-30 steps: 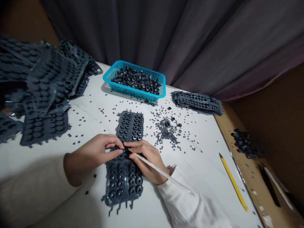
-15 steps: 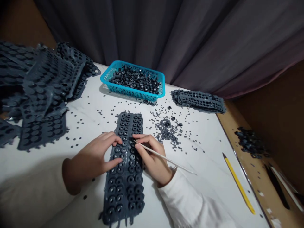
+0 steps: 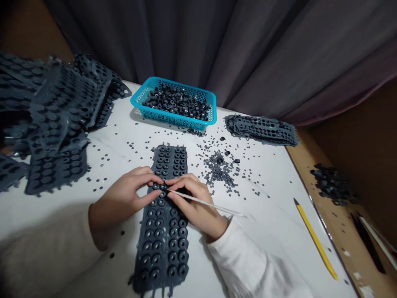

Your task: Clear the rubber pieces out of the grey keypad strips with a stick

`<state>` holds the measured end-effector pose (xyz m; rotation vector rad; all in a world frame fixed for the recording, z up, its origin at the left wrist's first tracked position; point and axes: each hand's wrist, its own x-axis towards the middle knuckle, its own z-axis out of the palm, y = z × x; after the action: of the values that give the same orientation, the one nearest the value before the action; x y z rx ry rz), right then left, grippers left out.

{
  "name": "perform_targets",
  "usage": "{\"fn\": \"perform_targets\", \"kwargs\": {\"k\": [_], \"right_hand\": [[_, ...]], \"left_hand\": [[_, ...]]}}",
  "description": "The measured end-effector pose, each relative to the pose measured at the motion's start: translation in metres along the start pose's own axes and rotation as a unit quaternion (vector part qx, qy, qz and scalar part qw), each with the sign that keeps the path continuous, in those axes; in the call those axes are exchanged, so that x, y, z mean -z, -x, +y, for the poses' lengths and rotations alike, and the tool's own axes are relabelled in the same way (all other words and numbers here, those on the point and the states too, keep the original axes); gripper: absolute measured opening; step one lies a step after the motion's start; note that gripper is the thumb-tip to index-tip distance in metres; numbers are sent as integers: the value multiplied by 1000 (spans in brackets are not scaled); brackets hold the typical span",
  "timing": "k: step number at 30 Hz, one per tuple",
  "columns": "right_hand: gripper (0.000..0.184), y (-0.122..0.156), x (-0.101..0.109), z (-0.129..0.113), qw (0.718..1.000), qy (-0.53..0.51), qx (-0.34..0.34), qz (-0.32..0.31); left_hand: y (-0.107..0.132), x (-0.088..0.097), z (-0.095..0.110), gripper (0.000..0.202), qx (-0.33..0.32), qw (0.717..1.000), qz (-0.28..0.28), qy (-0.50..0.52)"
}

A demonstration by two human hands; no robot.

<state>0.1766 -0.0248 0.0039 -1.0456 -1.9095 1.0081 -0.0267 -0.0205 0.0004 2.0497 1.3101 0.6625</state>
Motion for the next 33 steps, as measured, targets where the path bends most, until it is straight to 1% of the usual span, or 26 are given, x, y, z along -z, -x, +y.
{"fn": "perform_targets", "kwargs": {"k": [4, 9, 16, 23, 27, 33], "right_hand": [[2, -1, 0, 0, 1000, -15, -13, -3], [2, 1, 0, 2, 999, -25, -23, -8], [2, 0, 2, 3, 999, 7, 9, -31], [2, -1, 2, 3, 999, 10, 24, -30], [2, -1, 1, 5, 998, 33, 47, -37], [9, -3, 4, 8, 985, 87, 124, -78]], "left_hand": [[-3, -3, -3, 12, -4, 1000, 7, -21], [-3, -5, -3, 8, 3, 1000, 14, -13], [-4, -4, -5, 10, -20, 1000, 7, -8], [-4, -3, -4, 9, -22, 1000, 8, -5], [-5, -2, -4, 10, -18, 1000, 5, -3], [-5, -3, -4, 12, -21, 1000, -1, -1]]}}
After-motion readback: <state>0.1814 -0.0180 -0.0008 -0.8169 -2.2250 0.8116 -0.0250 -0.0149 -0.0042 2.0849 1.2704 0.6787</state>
